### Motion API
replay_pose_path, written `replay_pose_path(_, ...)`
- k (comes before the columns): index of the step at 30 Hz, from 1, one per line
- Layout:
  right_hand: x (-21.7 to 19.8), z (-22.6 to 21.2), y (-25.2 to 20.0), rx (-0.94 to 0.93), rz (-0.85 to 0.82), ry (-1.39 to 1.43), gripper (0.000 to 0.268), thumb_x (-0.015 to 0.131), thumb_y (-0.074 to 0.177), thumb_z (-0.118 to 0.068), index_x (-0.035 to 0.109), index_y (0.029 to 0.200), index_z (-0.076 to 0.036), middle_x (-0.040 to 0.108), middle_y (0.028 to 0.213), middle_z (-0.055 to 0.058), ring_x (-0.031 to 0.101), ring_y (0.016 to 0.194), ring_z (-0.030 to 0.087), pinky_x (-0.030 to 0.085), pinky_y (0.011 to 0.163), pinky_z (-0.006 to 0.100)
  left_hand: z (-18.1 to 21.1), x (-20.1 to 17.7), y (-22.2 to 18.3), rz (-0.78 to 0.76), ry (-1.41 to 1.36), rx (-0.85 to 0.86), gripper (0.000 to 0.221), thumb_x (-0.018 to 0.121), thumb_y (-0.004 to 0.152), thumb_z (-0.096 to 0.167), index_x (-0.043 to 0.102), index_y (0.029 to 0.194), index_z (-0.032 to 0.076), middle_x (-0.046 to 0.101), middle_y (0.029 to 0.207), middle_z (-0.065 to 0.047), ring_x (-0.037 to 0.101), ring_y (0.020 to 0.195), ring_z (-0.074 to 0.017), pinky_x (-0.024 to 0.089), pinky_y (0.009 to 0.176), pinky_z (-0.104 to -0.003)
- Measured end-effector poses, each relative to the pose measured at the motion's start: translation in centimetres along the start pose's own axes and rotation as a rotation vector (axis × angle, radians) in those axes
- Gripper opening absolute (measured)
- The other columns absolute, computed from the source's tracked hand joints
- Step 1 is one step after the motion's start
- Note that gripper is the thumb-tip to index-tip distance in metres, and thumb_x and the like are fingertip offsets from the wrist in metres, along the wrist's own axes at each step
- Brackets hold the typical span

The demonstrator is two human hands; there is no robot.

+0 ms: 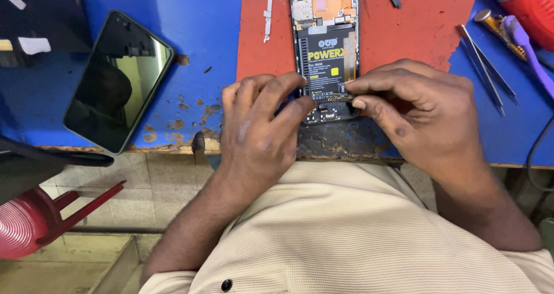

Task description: The person repairs a disassembled smartphone by cleaning the internal components with a brush and adhesive, then reattaching a small circuit board and securing it with a screw. The person uses tweezers, a screwdriver, and a brush to manipulate the phone's internal parts.

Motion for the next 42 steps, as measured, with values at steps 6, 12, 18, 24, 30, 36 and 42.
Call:
replay_pose_path(6,0.3,-0.3,0.6,0.0,-0.053,-0.021,0.02,0.077,0.094,0.002,0.075,0.114,-0.002,0.076,0.104,0.01,0.073,0.084,0.012,0.057,0.07,0.023,-0.1,-0.1,-0.3,-0.007,0.002,0.046,0.026,0.074,0.088,0.002,0.074,0.112,0.012,0.062,0.132,-0.004,0.057,0.119,-0.0258,0.038,0.102,-0.045)
replay_pose_path(12,0.6,-0.6,0.8,-0.05,-0.092,-0.097,0.022,0.077,0.091,0.004,0.076,0.112,-0.003,0.073,0.097,0.01,0.07,0.081,0.016,0.055,0.069,0.027,0.1,-0.5,-0.3,0.011,-0.028,0.042,0.024,0.08,0.091,0.015,0.072,0.113,0.007,0.061,0.131,-0.006,0.056,0.118,-0.0276,0.038,0.101,-0.047)
replay_pose_path(18,1.1,-0.6,0.8,-0.083,-0.07,-0.096,0.016,0.077,0.091,0.004,0.075,0.105,-0.004,0.073,0.097,0.008,0.071,0.085,0.018,0.055,0.071,0.028,0.2,-0.3,0.0,0.019,-0.03,-0.01,0.028,0.083,0.091,0.024,0.07,0.109,0.007,0.061,0.13,-0.005,0.056,0.116,-0.0269,0.038,0.101,-0.046)
replay_pose_path(24,1.3,0.0,0.6,-0.023,-0.043,-0.1,0.017,0.083,0.088,0.001,0.075,0.102,-0.004,0.072,0.088,0.007,0.062,0.068,0.014,0.047,0.06,0.028,0.4,-0.2,0.1,0.014,-0.02,-0.016,0.025,0.083,0.093,0.02,0.069,0.109,0.006,0.061,0.128,-0.004,0.056,0.115,-0.0257,0.037,0.1,-0.045)
replay_pose_path(30,1.5,0.1,0.2,-0.072,-0.018,-0.084,0.016,0.082,0.088,0.004,0.072,0.098,-0.002,0.071,0.09,0.007,0.065,0.073,0.013,0.048,0.059,0.026,0.5,0.2,0.3,0.016,0.024,-0.012,0.026,0.083,0.095,0.02,0.07,0.112,0.006,0.06,0.127,-0.005,0.056,0.114,-0.025,0.037,0.098,-0.045)
replay_pose_path(36,1.6,0.4,0.0,-0.137,-0.013,-0.046,0.018,0.076,0.09,0.012,0.067,0.101,0.0,0.074,0.097,0.008,0.071,0.088,0.014,0.059,0.072,0.026,0.8,0.2,0.2,0.027,0.033,-0.002,0.025,0.082,0.096,0.017,0.069,0.115,0.006,0.058,0.13,-0.006,0.056,0.115,-0.0261,0.038,0.102,-0.046)
replay_pose_path(42,1.5,0.9,0.0,-0.079,-0.034,0.029,0.02,0.075,0.088,0.014,0.067,0.1,0.002,0.074,0.099,0.01,0.074,0.087,0.013,0.06,0.07,0.022,1.1,0.2,0.4,0.005,0.054,-0.003,0.025,0.082,0.094,0.015,0.07,0.114,0.007,0.058,0.13,-0.006,0.056,0.116,-0.0269,0.038,0.103,-0.047)
Point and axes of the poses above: each hand's wrist, its own y-axis towards the middle knuckle, its own x-axis out of the palm, z = x × y, the point moved 3 cm from there along y, towards the middle knuckle
